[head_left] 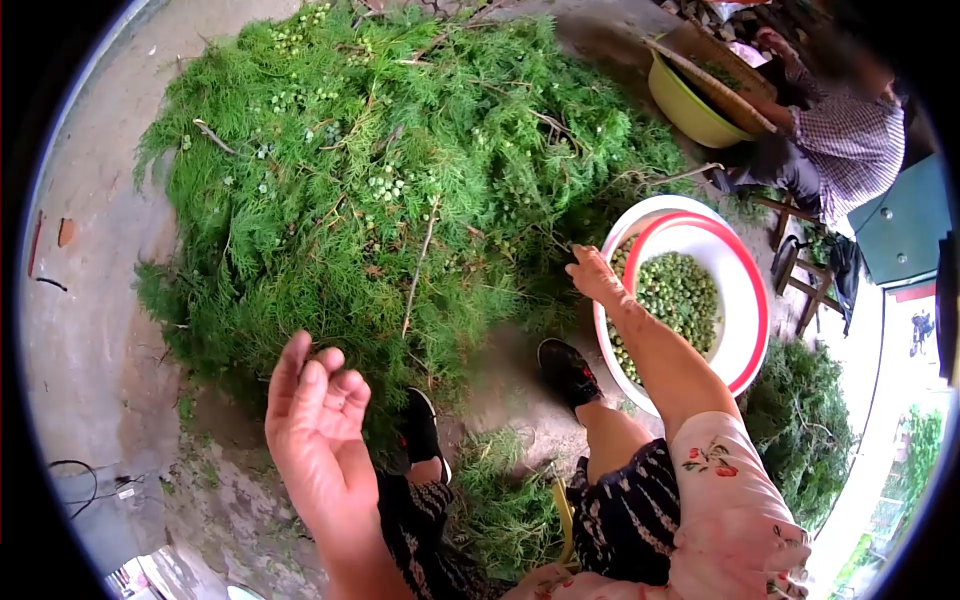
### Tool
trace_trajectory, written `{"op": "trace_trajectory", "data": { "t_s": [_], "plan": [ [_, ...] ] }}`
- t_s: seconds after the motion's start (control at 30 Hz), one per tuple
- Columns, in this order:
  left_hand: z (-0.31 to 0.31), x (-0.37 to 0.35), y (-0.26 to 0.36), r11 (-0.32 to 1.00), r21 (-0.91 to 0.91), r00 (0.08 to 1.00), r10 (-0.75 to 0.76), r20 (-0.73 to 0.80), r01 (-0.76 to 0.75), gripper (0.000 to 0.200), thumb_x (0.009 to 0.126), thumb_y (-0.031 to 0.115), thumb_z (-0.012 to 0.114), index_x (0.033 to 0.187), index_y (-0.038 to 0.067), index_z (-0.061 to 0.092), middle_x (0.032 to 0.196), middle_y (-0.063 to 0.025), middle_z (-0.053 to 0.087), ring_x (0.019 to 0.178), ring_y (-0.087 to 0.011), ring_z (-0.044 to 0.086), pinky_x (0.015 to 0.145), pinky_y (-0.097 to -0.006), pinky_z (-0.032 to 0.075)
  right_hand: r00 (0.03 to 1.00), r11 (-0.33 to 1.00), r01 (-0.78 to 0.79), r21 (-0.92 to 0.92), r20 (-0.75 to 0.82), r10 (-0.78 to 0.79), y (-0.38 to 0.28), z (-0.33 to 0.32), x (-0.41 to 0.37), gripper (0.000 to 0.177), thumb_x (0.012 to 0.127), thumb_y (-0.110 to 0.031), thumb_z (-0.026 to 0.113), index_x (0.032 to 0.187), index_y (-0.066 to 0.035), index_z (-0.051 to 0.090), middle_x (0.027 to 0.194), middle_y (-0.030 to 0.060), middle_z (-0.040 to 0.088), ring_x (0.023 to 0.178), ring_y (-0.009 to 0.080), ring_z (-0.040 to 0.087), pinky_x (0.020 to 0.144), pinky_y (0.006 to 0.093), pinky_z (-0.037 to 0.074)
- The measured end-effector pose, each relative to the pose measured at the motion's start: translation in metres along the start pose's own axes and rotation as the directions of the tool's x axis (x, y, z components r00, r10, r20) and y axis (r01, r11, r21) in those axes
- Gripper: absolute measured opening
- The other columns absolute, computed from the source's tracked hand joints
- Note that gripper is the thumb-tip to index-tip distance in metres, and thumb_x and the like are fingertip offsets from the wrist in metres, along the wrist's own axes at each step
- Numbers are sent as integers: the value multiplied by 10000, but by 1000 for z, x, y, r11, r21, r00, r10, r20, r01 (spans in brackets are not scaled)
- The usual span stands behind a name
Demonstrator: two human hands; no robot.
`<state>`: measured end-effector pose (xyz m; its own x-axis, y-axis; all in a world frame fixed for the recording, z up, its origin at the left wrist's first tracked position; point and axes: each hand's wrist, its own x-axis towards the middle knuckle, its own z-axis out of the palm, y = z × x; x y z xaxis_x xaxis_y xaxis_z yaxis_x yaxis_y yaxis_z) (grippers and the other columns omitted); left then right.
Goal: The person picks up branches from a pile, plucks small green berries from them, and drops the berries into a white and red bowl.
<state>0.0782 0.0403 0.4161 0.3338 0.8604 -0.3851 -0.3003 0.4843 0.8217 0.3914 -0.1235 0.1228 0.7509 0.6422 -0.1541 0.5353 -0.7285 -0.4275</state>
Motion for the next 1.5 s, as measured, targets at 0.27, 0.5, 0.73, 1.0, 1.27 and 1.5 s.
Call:
{"op": "trace_trajectory", "data": {
  "t_s": [0.27,0.5,0.73,1.0,1.27,1.5],
  "plan": [
    [12,-1,-5,996,50,996,-80,29,78,261,838,43,574,1090,-19,546,862,-98,630,697,-149,599,662,-271,502,904,874,-414,256,229,361,-24,22,47,286,780,-256,634,834,21,583,756,193,623,802,343,608,717,398,478],
    [17,-7,-5,991,21,991,-131,37,130,247,842,41,571,1081,-17,554,868,-100,630,701,-160,608,659,-281,512,908,626,-418,658,304,288,-47,10,25,178,797,-142,598,706,12,590,511,69,535,415,150,515,387,292,406],
    [6,-8,-15,982,-4,976,-186,116,188,184,845,29,568,1025,0,593,861,-91,636,720,-154,610,680,-271,500,930,320,-366,874,335,150,-109,-57,-37,181,797,-107,585,668,19,571,499,45,486,391,109,419,352,254,293],
    [-4,-18,-33,972,29,969,-233,79,231,156,842,40,582,996,57,600,876,-58,639,742,-131,606,644,-253,495,951,440,-270,856,307,-14,-199,-121,-108,154,826,-127,606,735,-3,599,560,10,519,450,85,451,398,235,337],
    [-14,-38,-26,999,28,991,33,129,-37,226,792,151,667,958,27,574,912,-14,554,833,-106,495,749,-256,379,970,446,-171,879,230,-80,-271,-156,-218,121,810,-98,619,816,15,659,590,3,558,457,69,455,419,226,372],
    [-29,-90,-28,985,-128,991,120,59,-112,151,776,28,663,687,84,555,671,20,568,546,-56,486,484,-200,367,951,374,-285,883,309,-5,-282,-146,-316,138,827,-101,595,842,28,642,566,6,531,456,66,455,421,213,360]
  ]
}}
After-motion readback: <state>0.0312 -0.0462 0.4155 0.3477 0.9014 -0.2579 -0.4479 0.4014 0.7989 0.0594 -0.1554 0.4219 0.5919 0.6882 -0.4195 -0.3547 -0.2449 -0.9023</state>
